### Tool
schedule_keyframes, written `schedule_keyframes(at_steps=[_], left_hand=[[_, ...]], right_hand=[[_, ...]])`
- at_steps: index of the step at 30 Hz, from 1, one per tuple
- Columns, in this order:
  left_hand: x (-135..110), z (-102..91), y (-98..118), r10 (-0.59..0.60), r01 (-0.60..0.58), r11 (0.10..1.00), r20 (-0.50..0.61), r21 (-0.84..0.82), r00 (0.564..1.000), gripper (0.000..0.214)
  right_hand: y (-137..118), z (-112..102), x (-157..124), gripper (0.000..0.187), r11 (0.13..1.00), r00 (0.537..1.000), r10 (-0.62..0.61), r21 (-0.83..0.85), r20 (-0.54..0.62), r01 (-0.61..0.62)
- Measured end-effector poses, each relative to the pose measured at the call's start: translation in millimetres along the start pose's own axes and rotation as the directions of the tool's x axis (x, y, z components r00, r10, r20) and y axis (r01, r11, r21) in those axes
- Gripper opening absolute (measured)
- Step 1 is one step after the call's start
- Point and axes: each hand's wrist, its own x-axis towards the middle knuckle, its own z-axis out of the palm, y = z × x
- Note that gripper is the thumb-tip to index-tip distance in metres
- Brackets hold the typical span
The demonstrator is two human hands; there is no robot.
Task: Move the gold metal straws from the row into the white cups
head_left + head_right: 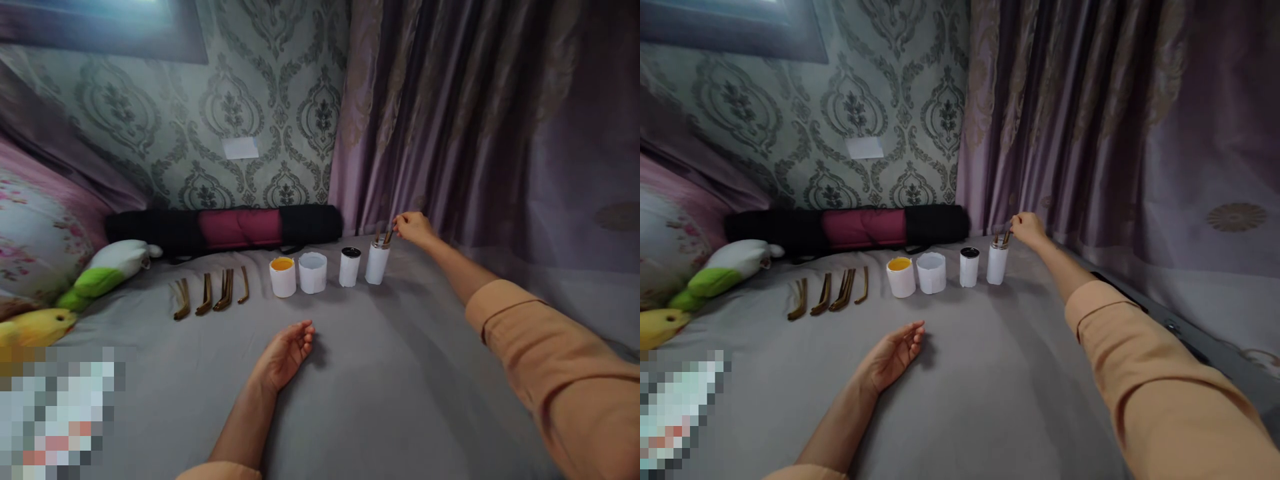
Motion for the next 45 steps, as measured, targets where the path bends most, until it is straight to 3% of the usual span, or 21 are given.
schedule_keyframes(at_steps=[27, 45], left_hand=[[-1, 1.7, 1, -0.006, 0.006, 1.0, -0.017, 0.002, 1.0, 0.013], [0, 0.7, 1, -0.002, 0.002, 1.0, -0.01, 0.002, 1.0, 0.014]], right_hand=[[24, 20, 1, 0.026, 0.995, 0.996, 0.001, -0.1, 0.094, 0.009], [28, 27, -1, 0.026, 0.978, 0.984, 0.117, 0.158, 0.132, -0.137]])
